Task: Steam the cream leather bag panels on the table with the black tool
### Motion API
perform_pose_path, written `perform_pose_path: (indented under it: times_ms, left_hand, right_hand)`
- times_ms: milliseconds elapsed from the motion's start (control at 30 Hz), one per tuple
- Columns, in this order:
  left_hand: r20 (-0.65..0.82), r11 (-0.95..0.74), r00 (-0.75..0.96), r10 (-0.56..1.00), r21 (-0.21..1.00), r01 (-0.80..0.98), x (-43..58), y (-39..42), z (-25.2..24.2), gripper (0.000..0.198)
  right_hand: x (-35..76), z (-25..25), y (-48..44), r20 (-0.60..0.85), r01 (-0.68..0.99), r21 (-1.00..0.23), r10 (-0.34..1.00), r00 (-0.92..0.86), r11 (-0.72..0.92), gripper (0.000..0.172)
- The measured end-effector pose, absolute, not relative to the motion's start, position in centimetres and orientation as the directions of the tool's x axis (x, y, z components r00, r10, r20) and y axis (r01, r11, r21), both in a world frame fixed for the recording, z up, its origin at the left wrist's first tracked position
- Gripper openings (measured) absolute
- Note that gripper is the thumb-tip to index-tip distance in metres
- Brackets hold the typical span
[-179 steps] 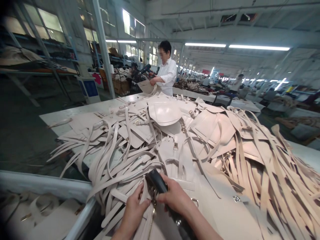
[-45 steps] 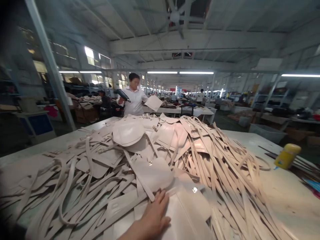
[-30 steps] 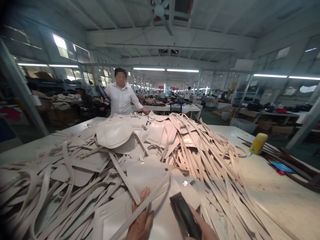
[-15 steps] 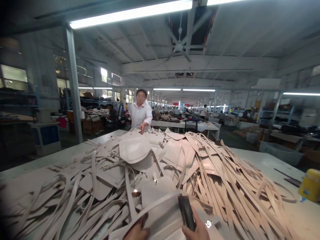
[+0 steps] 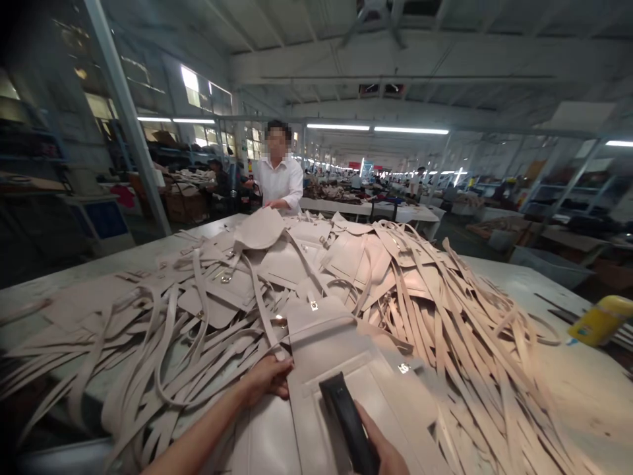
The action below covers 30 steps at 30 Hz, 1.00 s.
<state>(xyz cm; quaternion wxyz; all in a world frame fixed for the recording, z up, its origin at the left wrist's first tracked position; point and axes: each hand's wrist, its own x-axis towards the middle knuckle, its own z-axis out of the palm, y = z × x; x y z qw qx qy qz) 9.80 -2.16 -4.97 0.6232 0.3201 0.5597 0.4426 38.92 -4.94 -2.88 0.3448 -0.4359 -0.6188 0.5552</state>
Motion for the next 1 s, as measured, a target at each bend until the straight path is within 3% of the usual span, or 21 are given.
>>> perform_pose_path:
  times_ms: [133, 300, 467, 600, 1000]
  left_hand:
    - [-0.432, 0.415, 0.031, 0.901, 0.841, -0.348, 9.5, -2.8, -5.1, 0.047]
    - [-0.403, 0.349, 0.011, 0.915, 0.776, -0.525, 10.5, -4.3, -5.3, 0.023]
    - [-0.365, 0.140, -0.195, 0.910, 0.714, -0.686, 13.2, -5.8, -6.6, 0.020]
    - [-0.346, 0.024, -0.303, 0.888, 0.694, -0.720, 14.2, -6.4, -7.1, 0.029]
    - [-0.256, -0.025, -0.309, 0.916, 0.733, -0.680, 14.5, -6.4, -6.7, 0.044]
  right_hand:
    - [38.1, -3.1, -6.0, -0.104, 0.186, -0.982, 0.919, -0.381, -0.034, 0.073]
    - [35.1, -2.8, -5.5, -0.138, 0.176, -0.982, 0.879, -0.457, -0.063, 0.072]
    - [32.3, -0.9, -5.5, -0.169, 0.146, -0.984, 0.815, -0.554, -0.104, 0.079]
    - [31.5, 0.5, -5.8, -0.161, 0.133, -0.986, 0.787, -0.596, -0.101, 0.077]
    - [29.7, 3.2, -4.7, -0.095, 0.027, -0.995, 0.857, -0.507, -0.094, 0.073]
